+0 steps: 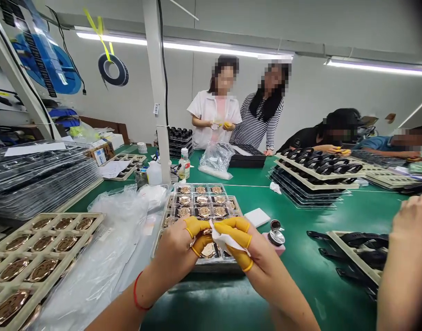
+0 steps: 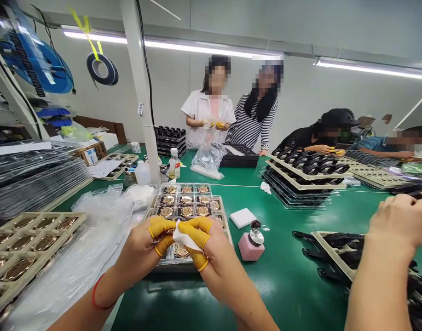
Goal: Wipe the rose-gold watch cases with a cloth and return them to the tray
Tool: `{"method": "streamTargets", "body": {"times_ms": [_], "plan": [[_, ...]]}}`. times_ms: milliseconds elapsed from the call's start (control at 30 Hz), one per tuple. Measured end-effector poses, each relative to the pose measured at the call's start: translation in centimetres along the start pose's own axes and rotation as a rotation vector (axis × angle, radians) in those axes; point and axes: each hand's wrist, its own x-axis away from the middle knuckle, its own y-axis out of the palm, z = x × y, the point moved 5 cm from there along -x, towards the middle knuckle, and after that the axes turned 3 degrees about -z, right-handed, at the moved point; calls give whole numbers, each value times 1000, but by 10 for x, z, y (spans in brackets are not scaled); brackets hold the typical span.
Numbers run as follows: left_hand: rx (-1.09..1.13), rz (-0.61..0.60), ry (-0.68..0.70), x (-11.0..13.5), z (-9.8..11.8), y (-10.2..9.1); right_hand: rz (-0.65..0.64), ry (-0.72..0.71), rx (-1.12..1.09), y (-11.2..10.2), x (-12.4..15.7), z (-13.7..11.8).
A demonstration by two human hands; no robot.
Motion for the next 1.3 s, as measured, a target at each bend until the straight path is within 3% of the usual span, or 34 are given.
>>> {"method": "streamTargets", "body": {"times_ms": [100, 233, 333, 467, 567, 733, 867, 933, 1033, 1100, 1167, 1233, 1300], "plan": [[-41, -15, 78, 5, 1, -2, 49, -15, -25, 5, -2, 4], [-109, 62, 122, 10, 5, -1, 247, 9, -90, 23, -6, 16], [-152, 121, 136, 12, 7, 2, 377, 112, -364, 34, -8, 28], [-224, 131, 279, 14, 16, 13, 368, 337, -844, 44, -12, 44], [-149, 93, 279, 14, 16, 21, 328, 439, -934, 37, -13, 51], [139, 117, 85, 13, 8, 12, 449, 357, -782, 4, -3, 49], [146, 132, -1, 12, 8, -5, 211, 116, -399, 9, 2, 19], [154, 49, -43, 11, 8, -6, 178, 27, -194, 17, 3, 10], [140, -139, -101, 11, 5, 4, 295, 17, -140, 24, 3, 13], [65, -139, -22, 11, 8, 8, 396, 122, -263, 26, 1, 25], [-75, -61, 133, 10, 14, 11, 435, 306, -486, 29, -3, 43], [-196, -28, 251, 11, 18, 16, 317, 498, -730, 37, -9, 58], [-225, -55, 270, 11, 17, 23, 135, 585, -852, 41, -15, 64]]}}
